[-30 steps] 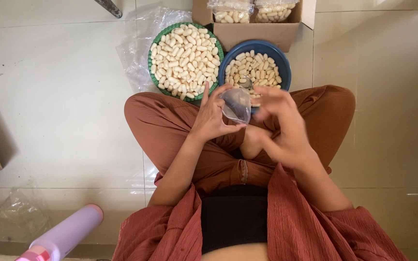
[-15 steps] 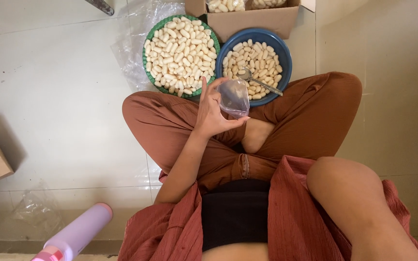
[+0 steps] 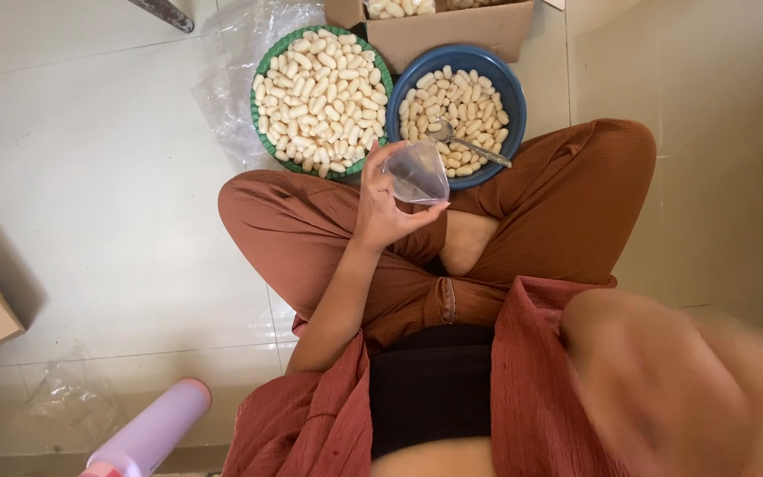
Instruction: A person sitting on the floor fills small plastic bags with snacks using a spoon and organizes them into a cardboard box.
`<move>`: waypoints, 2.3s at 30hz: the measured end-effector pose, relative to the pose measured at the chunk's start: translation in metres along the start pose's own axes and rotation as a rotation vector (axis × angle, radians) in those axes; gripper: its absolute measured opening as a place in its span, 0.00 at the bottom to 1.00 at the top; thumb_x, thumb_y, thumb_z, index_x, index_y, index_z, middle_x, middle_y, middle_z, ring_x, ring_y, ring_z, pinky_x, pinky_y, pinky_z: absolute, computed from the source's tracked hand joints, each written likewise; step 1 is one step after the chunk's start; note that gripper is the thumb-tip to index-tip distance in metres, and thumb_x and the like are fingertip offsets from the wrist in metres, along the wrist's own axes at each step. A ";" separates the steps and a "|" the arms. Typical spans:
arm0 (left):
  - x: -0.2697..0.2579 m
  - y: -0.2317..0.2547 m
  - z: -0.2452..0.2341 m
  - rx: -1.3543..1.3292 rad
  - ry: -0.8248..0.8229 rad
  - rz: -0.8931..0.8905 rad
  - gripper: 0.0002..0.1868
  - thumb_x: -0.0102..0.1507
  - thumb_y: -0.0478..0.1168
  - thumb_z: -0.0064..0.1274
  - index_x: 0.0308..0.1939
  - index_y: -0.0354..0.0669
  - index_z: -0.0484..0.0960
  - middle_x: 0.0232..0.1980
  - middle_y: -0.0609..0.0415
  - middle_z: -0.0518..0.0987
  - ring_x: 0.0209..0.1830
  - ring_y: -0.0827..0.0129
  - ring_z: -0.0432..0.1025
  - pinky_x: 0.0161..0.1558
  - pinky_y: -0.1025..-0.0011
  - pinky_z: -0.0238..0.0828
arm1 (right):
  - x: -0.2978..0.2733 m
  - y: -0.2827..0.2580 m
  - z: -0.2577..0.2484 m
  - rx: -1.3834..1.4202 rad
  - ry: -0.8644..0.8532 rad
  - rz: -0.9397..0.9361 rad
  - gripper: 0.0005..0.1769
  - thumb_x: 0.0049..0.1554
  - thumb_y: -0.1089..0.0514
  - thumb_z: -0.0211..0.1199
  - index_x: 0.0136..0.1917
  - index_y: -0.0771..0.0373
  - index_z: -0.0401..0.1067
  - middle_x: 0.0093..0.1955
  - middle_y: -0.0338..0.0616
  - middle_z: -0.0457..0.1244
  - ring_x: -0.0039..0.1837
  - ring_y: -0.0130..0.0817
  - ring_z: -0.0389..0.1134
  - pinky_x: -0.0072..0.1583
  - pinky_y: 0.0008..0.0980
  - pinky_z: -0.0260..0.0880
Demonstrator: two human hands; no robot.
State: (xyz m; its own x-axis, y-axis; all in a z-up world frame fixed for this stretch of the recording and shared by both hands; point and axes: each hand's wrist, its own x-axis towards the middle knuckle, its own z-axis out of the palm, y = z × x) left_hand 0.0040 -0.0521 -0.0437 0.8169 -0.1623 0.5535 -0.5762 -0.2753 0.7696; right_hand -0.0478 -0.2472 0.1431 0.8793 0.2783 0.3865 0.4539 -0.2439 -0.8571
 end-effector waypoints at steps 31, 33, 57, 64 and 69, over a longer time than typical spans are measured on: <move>-0.015 -0.032 0.022 0.301 0.347 0.212 0.41 0.51 0.43 0.72 0.54 0.53 0.55 0.55 0.42 0.75 0.53 0.44 0.72 0.58 0.33 0.57 | -0.061 0.254 0.034 -0.991 -0.064 0.504 0.12 0.54 0.53 0.69 0.47 0.61 0.75 0.54 0.47 0.56 0.56 0.53 0.60 0.52 0.42 0.64; -0.015 -0.035 0.024 0.288 0.346 0.205 0.41 0.50 0.43 0.73 0.54 0.51 0.56 0.54 0.40 0.75 0.52 0.43 0.72 0.58 0.34 0.58 | -0.071 0.269 0.041 -1.089 -0.071 0.471 0.12 0.49 0.51 0.72 0.44 0.58 0.76 0.55 0.44 0.53 0.56 0.50 0.56 0.52 0.41 0.58; -0.013 -0.034 0.025 0.301 0.286 0.168 0.40 0.50 0.41 0.72 0.54 0.48 0.57 0.57 0.41 0.74 0.54 0.47 0.71 0.59 0.37 0.59 | -0.038 0.282 0.044 0.256 0.334 0.688 0.21 0.70 0.54 0.38 0.55 0.66 0.72 0.40 0.51 0.68 0.39 0.28 0.71 0.43 0.21 0.72; -0.013 -0.035 0.024 0.309 0.286 0.146 0.40 0.50 0.41 0.72 0.55 0.49 0.57 0.58 0.41 0.73 0.55 0.47 0.71 0.59 0.37 0.59 | -0.038 0.287 0.034 0.415 0.465 0.749 0.27 0.69 0.45 0.38 0.57 0.66 0.71 0.40 0.47 0.69 0.39 0.24 0.72 0.42 0.18 0.73; -0.015 -0.040 0.025 0.307 0.269 0.126 0.40 0.50 0.41 0.71 0.56 0.49 0.57 0.59 0.42 0.73 0.55 0.47 0.70 0.60 0.37 0.58 | -0.042 0.285 0.031 0.375 0.656 0.681 0.28 0.68 0.42 0.37 0.53 0.63 0.73 0.35 0.44 0.68 0.34 0.22 0.68 0.38 0.15 0.66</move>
State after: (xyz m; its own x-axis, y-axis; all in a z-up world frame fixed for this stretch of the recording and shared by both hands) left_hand 0.0154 -0.0626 -0.0904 0.6808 0.0291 0.7319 -0.6029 -0.5450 0.5826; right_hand 0.0402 -0.2991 -0.1279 0.8908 -0.4033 -0.2092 -0.1478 0.1782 -0.9728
